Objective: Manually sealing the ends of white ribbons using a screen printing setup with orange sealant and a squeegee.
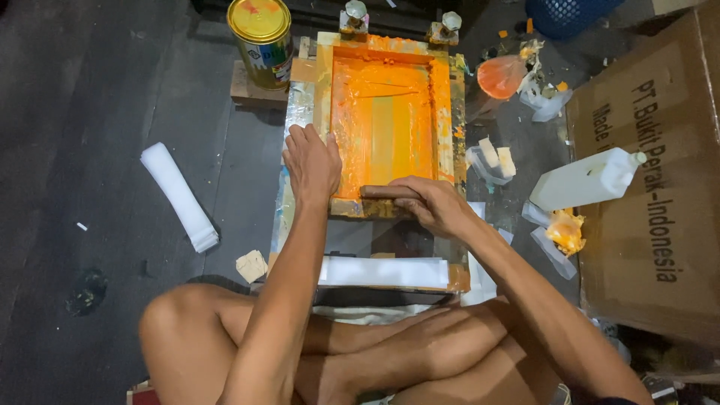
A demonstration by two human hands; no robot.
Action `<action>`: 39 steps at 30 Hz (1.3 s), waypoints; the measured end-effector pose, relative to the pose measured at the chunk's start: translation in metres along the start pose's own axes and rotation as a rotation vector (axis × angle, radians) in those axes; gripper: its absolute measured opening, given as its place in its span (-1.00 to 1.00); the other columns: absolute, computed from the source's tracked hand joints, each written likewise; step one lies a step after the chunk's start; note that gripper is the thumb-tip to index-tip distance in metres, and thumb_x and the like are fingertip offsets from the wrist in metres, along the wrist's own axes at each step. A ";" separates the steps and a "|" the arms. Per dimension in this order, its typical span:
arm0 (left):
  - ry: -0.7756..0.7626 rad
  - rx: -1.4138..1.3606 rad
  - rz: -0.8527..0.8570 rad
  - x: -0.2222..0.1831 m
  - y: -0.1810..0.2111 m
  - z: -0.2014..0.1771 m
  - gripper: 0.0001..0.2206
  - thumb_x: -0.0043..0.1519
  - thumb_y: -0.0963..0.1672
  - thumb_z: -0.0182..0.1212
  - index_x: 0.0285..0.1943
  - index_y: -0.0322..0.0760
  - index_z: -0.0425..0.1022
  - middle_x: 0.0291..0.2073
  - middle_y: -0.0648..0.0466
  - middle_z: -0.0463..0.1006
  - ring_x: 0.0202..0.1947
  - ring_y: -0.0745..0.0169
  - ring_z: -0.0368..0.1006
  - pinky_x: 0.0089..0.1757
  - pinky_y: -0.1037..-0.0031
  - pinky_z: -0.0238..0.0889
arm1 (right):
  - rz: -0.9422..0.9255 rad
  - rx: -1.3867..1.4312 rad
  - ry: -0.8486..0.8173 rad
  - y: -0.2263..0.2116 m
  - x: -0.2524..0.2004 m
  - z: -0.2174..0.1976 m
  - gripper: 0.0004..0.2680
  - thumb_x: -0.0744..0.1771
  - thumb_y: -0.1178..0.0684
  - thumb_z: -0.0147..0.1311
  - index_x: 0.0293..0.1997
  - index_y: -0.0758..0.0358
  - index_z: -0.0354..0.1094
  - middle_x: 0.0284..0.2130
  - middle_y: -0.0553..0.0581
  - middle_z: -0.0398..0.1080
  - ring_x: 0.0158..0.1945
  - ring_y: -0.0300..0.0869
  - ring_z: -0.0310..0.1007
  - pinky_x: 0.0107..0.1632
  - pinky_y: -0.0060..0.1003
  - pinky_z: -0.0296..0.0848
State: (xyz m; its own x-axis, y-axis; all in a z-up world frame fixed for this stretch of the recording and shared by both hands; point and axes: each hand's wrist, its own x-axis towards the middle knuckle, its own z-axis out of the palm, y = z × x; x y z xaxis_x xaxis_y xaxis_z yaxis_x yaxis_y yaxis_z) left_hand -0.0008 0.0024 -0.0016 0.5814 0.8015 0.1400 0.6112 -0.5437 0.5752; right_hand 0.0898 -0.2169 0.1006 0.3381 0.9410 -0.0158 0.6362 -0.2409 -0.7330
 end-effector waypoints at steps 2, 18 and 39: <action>-0.019 -0.011 -0.012 -0.002 0.002 -0.004 -0.57 0.40 0.04 -0.10 0.20 -0.39 0.33 -0.05 -0.10 0.33 0.02 -0.19 0.33 -0.05 0.11 0.17 | 0.026 0.012 -0.031 -0.021 0.005 -0.012 -0.77 0.37 0.27 0.04 0.12 0.16 0.47 -0.08 0.24 0.60 0.08 0.16 0.55 0.13 0.15 0.48; -0.098 -0.015 -0.054 0.000 0.013 -0.018 -0.54 0.41 0.03 -0.19 0.25 -0.43 0.33 -0.02 -0.15 0.36 0.03 -0.19 0.33 0.01 0.11 0.14 | -0.092 -0.080 0.271 0.052 0.103 -0.018 -0.76 0.34 0.33 0.10 0.09 0.19 0.48 -0.12 0.21 0.57 0.08 0.17 0.51 0.18 0.07 0.43; 0.017 -0.025 0.009 0.001 0.001 -0.002 -0.58 0.34 0.01 -0.07 0.20 -0.41 0.35 -0.05 -0.10 0.33 0.00 -0.17 0.34 -0.09 0.12 0.17 | 0.032 -0.053 -0.004 0.017 -0.007 -0.001 -0.77 0.37 0.27 0.03 0.11 0.14 0.46 -0.09 0.27 0.57 0.07 0.22 0.52 0.12 0.16 0.48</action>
State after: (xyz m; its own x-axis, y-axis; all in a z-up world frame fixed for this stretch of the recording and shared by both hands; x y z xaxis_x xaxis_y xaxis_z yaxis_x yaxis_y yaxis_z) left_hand -0.0009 0.0026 0.0010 0.5777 0.8007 0.1585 0.5922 -0.5447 0.5938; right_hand 0.0987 -0.2278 0.0892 0.3564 0.9334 -0.0414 0.6610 -0.2832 -0.6948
